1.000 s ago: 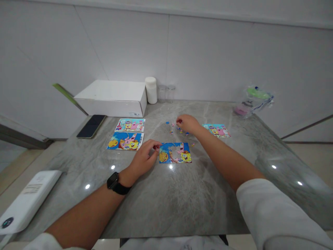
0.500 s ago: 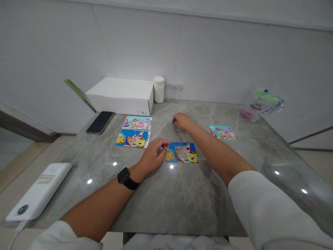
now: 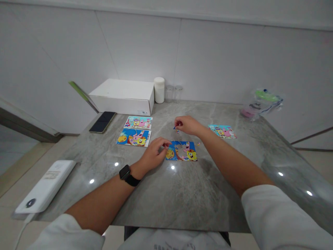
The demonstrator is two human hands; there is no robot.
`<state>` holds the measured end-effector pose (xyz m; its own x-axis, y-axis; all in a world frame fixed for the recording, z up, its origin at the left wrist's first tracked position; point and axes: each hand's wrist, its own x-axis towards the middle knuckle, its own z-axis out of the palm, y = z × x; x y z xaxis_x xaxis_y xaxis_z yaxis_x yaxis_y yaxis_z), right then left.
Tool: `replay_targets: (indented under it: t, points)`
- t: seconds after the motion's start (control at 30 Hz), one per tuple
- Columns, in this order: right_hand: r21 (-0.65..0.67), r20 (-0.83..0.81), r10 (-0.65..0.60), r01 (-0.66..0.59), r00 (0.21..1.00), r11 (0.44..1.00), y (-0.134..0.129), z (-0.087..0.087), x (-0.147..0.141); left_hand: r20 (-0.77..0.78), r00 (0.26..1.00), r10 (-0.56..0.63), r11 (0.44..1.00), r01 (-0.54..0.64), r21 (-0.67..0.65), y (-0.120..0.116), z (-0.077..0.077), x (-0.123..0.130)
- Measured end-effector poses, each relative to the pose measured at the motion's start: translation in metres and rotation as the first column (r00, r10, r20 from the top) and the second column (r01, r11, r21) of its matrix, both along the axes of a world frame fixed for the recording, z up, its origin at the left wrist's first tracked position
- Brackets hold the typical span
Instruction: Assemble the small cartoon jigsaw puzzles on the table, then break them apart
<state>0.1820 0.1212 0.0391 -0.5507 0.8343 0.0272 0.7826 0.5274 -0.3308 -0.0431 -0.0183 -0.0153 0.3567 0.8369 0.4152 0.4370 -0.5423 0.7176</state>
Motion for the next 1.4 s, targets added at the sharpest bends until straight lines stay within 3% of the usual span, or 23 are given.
replay_targets:
  t: [0.17, 0.37, 0.5, 0.73, 0.93, 1.4]
  points:
    - [-0.048, -0.051, 0.053, -0.056, 0.997, 0.997, -0.036, 0.011, 0.017, -0.114, 0.992, -0.047, 0.998, 0.051, 0.030, -0.001, -0.001, 0.000]
    - [-0.133, -0.072, 0.049, -0.059, 0.996, 0.989, -0.056, -0.008, 0.025, -0.271, 0.957, -0.099, 0.990, 0.121, 0.066, 0.000, -0.008, -0.001]
    - [-0.158, -0.045, 0.033, -0.040, 0.998, 0.987, -0.057, -0.021, 0.022, -0.297, 0.950, -0.100, 0.989, 0.127, 0.074, 0.001, -0.009, -0.004]
    - [-0.217, -0.079, 0.010, -0.026, 0.997, 0.976, -0.060, -0.029, 0.015, -0.384, 0.913, -0.140, 0.984, 0.172, 0.050, -0.002, -0.007, -0.004]
    - [-0.185, -0.094, 0.044, -0.061, 0.995, 0.981, -0.060, -0.040, 0.013, -0.430, 0.885, -0.181, 0.973, 0.225, 0.053, -0.005, -0.004, -0.003]
    - [-0.137, 0.004, 0.044, -0.043, 0.999, 0.990, -0.061, -0.045, 0.010, -0.523, 0.827, -0.209, 0.967, 0.255, 0.016, -0.010, -0.001, 0.000]
